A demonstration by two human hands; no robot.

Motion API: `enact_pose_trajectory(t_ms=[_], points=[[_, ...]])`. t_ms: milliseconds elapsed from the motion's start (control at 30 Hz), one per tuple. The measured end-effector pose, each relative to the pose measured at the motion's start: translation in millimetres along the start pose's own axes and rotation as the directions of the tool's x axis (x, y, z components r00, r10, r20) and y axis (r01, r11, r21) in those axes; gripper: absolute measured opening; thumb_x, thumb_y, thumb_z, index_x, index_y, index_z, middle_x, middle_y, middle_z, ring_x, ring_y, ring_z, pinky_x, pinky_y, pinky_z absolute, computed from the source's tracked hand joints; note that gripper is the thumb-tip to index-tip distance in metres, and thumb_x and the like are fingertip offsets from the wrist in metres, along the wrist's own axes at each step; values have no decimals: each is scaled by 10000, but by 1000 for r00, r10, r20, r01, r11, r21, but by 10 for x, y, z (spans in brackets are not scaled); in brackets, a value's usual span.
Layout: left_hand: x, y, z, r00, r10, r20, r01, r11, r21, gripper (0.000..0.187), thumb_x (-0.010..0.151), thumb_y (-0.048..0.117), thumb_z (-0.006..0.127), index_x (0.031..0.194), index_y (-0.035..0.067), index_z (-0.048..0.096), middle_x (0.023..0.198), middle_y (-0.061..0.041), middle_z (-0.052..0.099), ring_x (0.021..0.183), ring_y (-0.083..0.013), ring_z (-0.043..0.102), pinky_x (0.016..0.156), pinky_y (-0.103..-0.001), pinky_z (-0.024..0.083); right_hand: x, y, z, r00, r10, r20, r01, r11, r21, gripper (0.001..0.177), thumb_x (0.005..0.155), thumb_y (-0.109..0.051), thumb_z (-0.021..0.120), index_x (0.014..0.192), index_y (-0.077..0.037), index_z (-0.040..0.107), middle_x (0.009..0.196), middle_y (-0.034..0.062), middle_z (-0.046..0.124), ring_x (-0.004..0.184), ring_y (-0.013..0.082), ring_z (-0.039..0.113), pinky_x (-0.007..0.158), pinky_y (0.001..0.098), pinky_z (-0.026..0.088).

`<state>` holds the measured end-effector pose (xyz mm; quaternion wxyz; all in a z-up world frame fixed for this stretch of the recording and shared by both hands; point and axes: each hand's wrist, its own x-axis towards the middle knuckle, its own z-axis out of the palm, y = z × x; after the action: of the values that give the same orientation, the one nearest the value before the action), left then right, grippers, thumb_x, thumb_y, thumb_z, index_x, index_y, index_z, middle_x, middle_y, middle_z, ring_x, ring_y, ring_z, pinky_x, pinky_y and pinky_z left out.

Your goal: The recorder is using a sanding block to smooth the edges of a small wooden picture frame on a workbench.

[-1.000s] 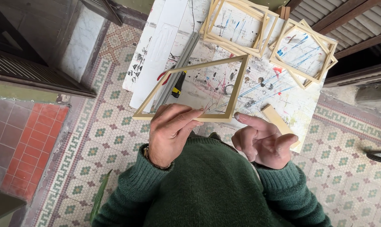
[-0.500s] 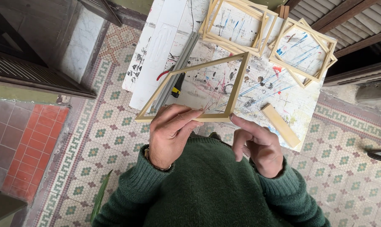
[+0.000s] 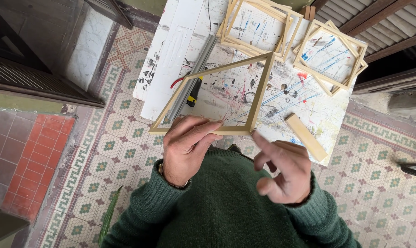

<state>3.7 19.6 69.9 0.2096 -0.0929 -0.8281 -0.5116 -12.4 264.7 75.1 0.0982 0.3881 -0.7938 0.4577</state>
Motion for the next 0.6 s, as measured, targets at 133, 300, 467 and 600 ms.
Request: enact_pose_trajectory(t_ms=[133,300,467,600], points=[[-11,-22,10,1000,13,-2,-13,1000,3,338,827,-6,823,1151,71,762,1064,-51,735,950,-209,664,829,-337,556,-38,98,57,997,72,-7,-72,997,7,843,1036,-731,438,1411,14,557,633,-46,653,473,37,538,445,257,449],[-21,-51,17,1000,-24,-13,23,998,-62,329,841,-23,808,1156,61,759,1072,-57,740,947,-191,682,831,-315,572,-160,189,122,978,-158,135,155,987,31,772,931,-728,402,1352,-143,678,517,-61,577,387,64,454,402,294,404],[-26,-44,13,999,-52,3,52,989,-141,316,855,-33,799,1159,38,750,1079,-76,732,940,-188,703,805,-305,585,19,185,91,999,-42,11,40,991,131,759,1081,-684,382,1436,-25,505,638,-46,645,481,46,575,446,241,488],[-42,-68,31,995,-101,25,104,971,-218,308,861,-59,783,1155,26,747,1086,-86,728,925,-175,726,777,-286,604,-18,142,99,992,-85,98,86,996,-7,749,1040,-679,374,1406,-53,563,587,-47,592,416,55,468,423,275,430]])
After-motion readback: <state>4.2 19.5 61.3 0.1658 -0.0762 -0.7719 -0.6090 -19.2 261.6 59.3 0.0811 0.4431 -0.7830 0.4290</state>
